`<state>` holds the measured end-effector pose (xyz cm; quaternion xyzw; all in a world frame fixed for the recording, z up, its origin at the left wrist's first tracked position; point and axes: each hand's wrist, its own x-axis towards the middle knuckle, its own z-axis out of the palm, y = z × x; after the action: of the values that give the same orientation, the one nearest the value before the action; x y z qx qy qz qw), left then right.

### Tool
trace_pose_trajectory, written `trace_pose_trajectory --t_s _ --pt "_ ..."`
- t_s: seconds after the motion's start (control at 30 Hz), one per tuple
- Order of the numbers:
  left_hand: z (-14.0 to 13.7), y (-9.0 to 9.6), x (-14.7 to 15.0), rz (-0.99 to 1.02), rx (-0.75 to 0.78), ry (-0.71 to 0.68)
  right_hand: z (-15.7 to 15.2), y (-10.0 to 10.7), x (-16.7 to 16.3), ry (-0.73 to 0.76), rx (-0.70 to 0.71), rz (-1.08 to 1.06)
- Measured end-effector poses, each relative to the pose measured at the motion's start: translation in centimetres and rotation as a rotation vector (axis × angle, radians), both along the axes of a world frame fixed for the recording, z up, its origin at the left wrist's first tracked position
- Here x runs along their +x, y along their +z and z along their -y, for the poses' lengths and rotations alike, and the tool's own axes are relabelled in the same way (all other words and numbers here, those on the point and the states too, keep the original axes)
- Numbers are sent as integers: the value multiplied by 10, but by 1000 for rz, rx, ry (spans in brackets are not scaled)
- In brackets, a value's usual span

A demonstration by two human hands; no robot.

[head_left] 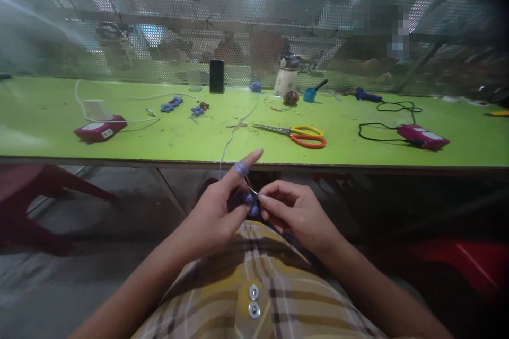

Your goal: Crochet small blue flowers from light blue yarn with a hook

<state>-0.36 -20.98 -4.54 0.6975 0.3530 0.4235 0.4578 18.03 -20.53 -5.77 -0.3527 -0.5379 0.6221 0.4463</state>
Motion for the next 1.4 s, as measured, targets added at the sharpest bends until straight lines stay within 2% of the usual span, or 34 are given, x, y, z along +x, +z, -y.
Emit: trace_pose_trajectory --t_s 0.07,0.13,0.2,0.27,0.37,0.5,0.57,0.63,0.77,0.83,0.9,1.0,1.1,1.13,1.2,1.3,1.4 --pt "2 -3 2 -51 119 44 -1 0 -4 -19 -71 -77" --pt "3 -3 6 46 118 89 -1 -3 -10 -80 -92 -180" --pt "4 -1 8 242 -14 93 2 -7 -16 -135 -54 -269" --pt "5 3 8 428 -214 38 4 -11 -18 -149 24 -278" --pt "5 11 5 617 -409 -44 8 -15 -13 -201 241 -69" --pt "6 16 -1 734 -484 -89 11 -15 4 -323 738 277" --pt "5 15 -3 741 -524 -83 11 -14 10 -333 855 325" --pt "3 12 -3 719 -553 -59 12 -13 12 -292 792 290" --pt "-1 4 0 507 -566 -79 8 -13 7 -143 347 39" --pt "-3 2 1 405 -540 -101 5 -12 4 -111 196 -41" --pt "-4 0 0 339 -443 -90 2 -9 2 -72 110 -25" --pt "-4 -1 -1 153 -202 -39 -2 -3 0 -11 -7 24" --pt "-2 -2 1 -19 -30 10 -4 -4 -6 -43 -97 -71" --pt "-2 -2 2 -4 -22 16 -4 -5 -9 -73 -108 -119" --pt "0 -2 4 151 -96 -13 -2 -9 -14 -129 -92 -211" --pt "1 2 3 452 -336 -125 2 -13 -18 -146 -14 -264" --pt "0 6 1 616 -494 -190 4 -14 -17 -160 96 -188"
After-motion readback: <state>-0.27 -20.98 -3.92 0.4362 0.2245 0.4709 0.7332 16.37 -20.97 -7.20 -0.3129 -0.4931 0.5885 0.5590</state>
